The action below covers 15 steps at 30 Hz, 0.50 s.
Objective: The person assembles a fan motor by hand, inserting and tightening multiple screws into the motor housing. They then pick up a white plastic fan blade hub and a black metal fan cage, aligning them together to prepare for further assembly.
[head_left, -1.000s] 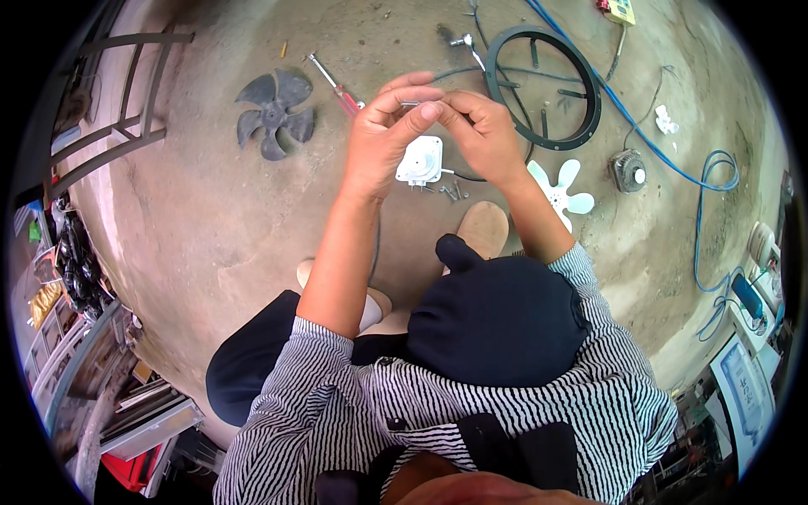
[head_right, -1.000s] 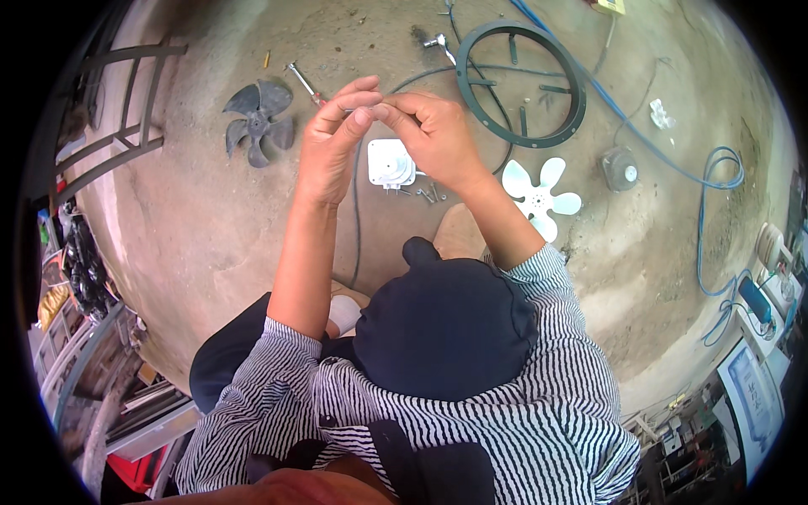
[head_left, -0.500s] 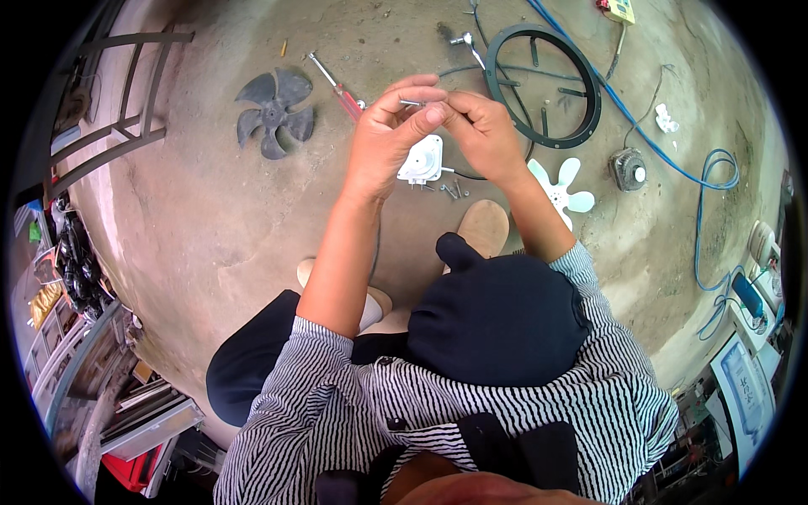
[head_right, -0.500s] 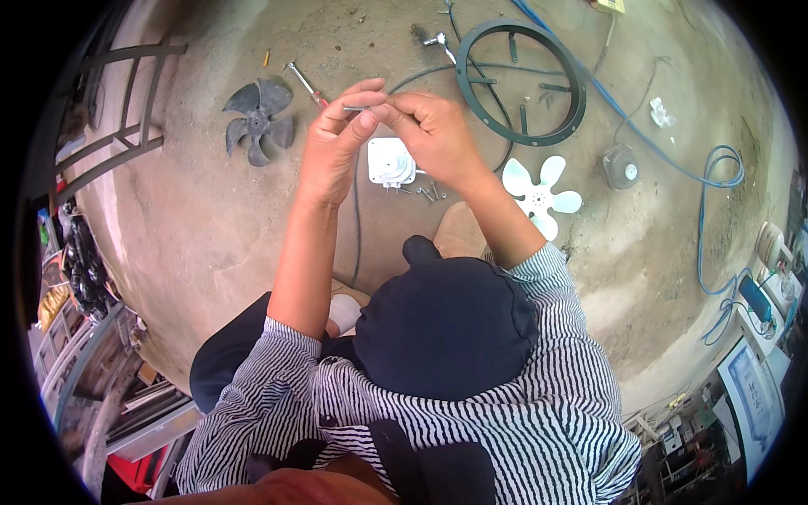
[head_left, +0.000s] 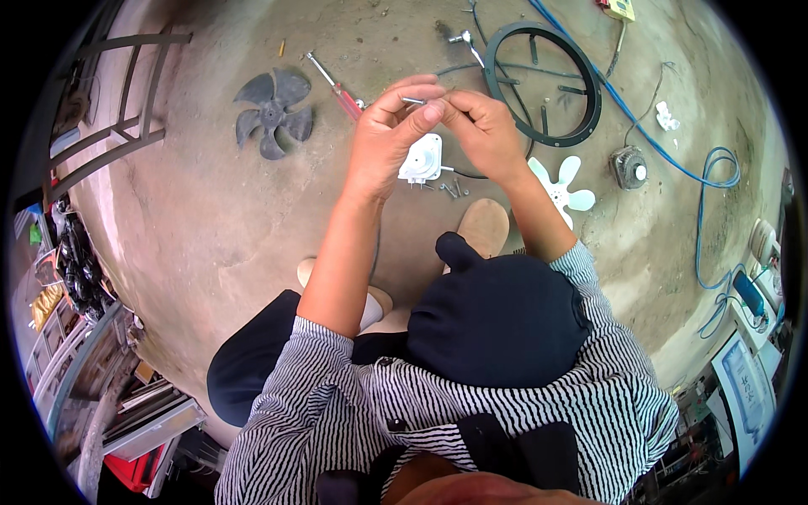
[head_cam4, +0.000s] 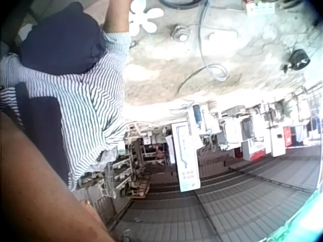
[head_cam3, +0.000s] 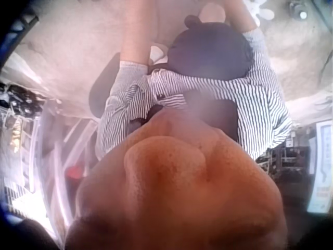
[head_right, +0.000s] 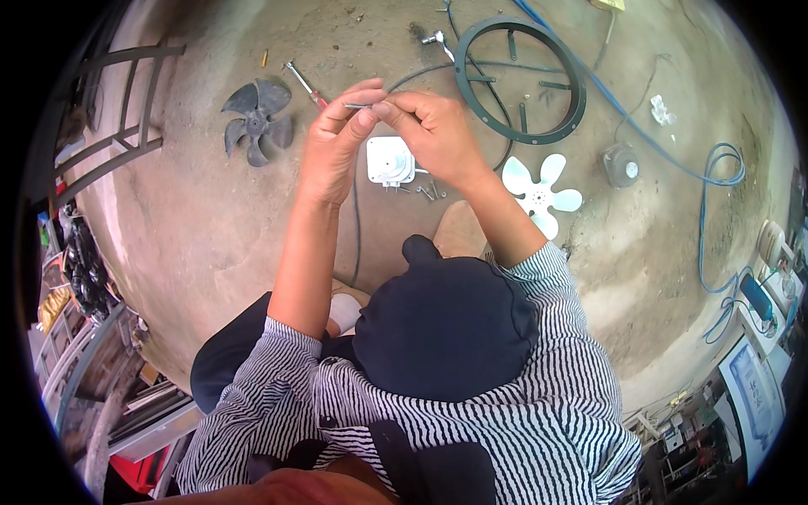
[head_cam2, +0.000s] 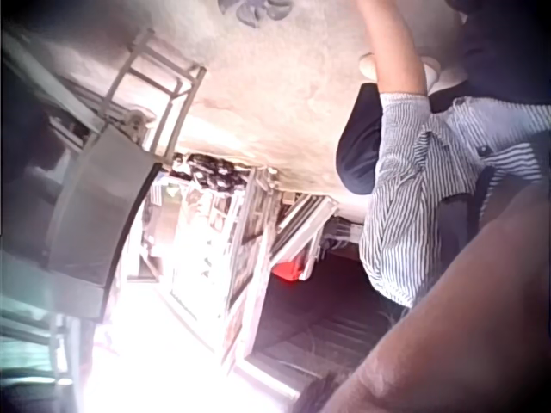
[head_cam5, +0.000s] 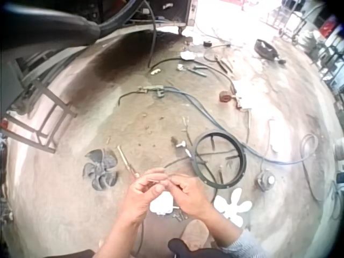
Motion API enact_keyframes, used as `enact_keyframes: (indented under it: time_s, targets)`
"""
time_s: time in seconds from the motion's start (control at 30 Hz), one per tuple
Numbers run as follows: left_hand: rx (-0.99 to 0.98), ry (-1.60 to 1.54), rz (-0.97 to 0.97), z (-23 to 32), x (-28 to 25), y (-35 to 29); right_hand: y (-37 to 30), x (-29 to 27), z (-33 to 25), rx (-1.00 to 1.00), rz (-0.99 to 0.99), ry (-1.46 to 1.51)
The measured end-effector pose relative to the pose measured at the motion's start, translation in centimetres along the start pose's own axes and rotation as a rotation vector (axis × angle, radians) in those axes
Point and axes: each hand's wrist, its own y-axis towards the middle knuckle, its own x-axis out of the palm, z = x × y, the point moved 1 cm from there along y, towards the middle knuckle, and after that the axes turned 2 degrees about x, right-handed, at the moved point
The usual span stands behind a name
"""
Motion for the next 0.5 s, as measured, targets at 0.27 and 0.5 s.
enact_keyframes:
  time_s: [0.27, 0.5]
  targets:
    - [-0.118, 0.055, 0.198, -1.8, -2.6, 0.5, 0.1, -0.8, -0.3, -0.013, -0.042, 0.037]
    - [0.047, -0.037, 0.003, -1.4, -1.6, 0.4, 0.3, -0.7, -0.1, 0.039, 0.02, 0.056]
